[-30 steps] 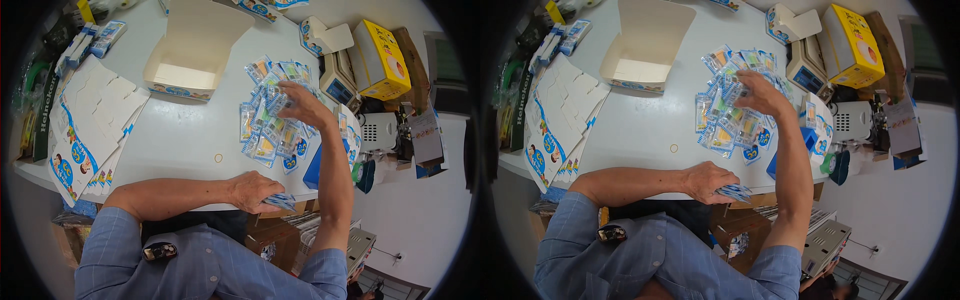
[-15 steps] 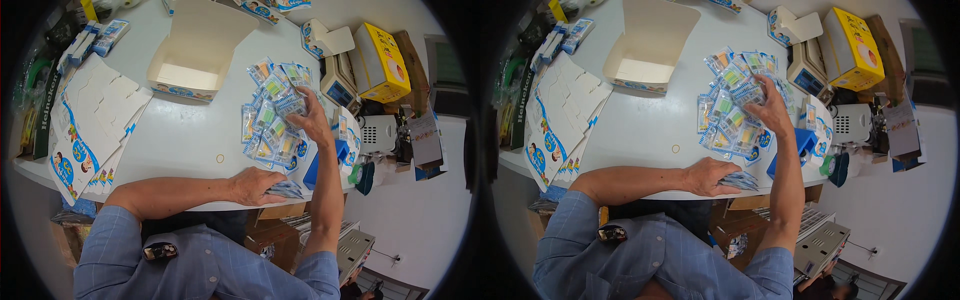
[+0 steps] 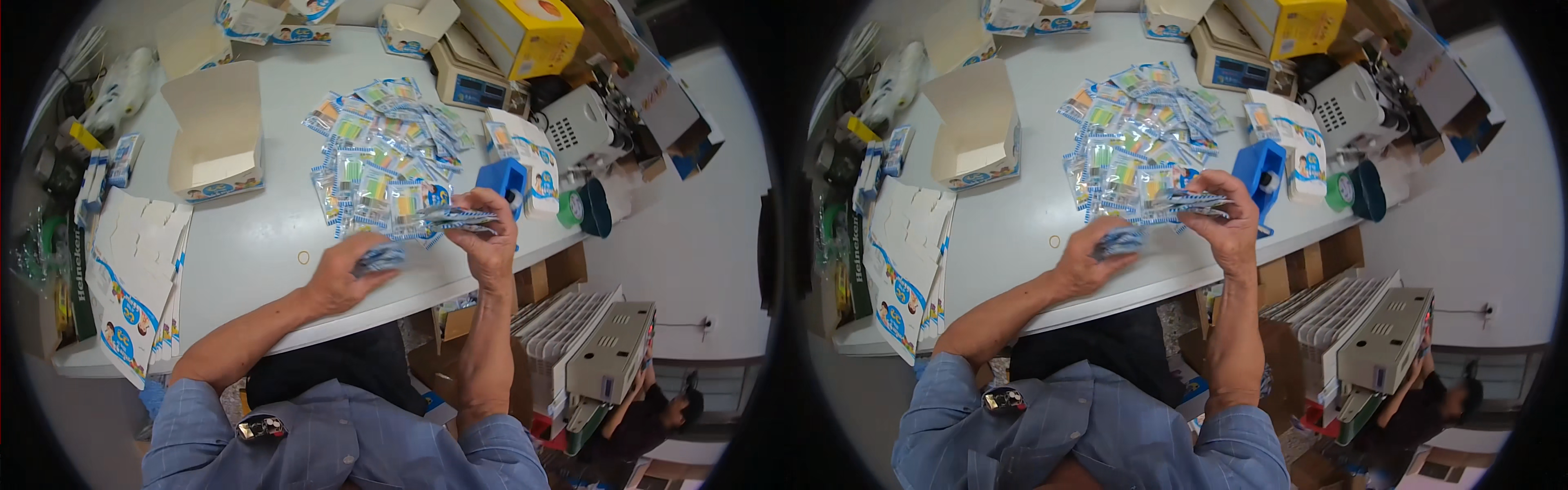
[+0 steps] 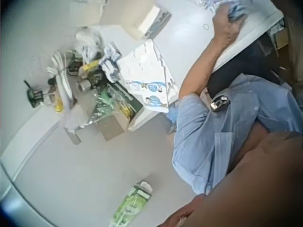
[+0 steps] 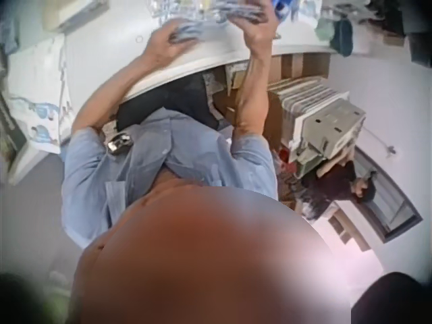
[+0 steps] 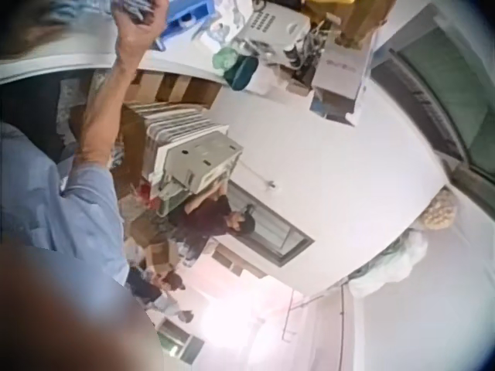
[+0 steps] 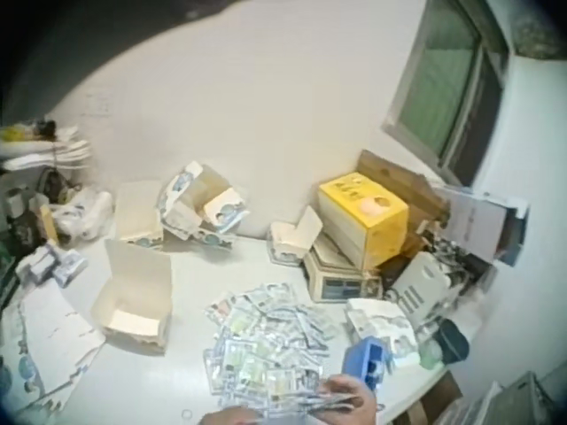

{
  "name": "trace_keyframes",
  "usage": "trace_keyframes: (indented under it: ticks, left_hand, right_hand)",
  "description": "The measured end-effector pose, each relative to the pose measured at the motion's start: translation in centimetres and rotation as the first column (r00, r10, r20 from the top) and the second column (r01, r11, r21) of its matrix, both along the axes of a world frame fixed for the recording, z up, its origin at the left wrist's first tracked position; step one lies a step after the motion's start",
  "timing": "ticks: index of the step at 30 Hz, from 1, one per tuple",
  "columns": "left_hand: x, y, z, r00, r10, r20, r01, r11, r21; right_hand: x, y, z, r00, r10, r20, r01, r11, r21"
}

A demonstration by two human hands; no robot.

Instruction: Counting and stacking small product packets and placing them into cardboard boxes.

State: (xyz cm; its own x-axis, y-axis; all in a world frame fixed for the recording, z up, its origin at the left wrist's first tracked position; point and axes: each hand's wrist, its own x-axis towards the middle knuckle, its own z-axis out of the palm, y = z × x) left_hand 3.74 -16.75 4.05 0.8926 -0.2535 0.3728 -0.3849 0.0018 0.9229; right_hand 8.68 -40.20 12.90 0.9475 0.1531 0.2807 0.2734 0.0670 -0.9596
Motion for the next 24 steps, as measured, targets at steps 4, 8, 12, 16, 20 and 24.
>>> trace_keyframes:
  ticks: [4,8,12,16,20,24]
  left_hand:
    - [-1.2,2.6,0.3,0.978,0.208,0.016,-0.209,0.977,0.051]
    - [-4.0,4.6,0.8,0.88,0.361,-0.308,-0.41,0.906,-0.108]
    - [-5.1,4.6,0.3,0.828,0.472,-0.303,-0.517,0.851,-0.088]
    - [-4.7,4.2,-0.8,0.867,0.384,-0.317,-0.45,0.877,-0.168]
    - [-5.1,5.6,-1.8,0.915,0.165,-0.368,-0.293,0.9,-0.324]
    - [-5.9,5.9,-1.6,0.948,0.061,-0.313,-0.138,0.963,-0.23]
  right_hand:
    - [-2.6,-0.3,-2.2,1.0,0.003,0.001,-0.003,0.99,0.139]
    - [-4.4,1.1,-4.1,0.99,0.063,-0.124,-0.036,0.977,0.208]
    - [-5.6,3.8,-6.3,0.973,0.183,-0.139,-0.138,0.95,0.28]
    - [-5.7,8.7,-8.7,0.94,0.297,-0.165,-0.242,0.927,0.286]
    - [-5.9,12.3,-9.8,0.931,0.328,-0.16,-0.262,0.906,0.333]
    - [-5.7,12.8,-10.7,0.913,0.403,-0.062,-0.359,0.867,0.347]
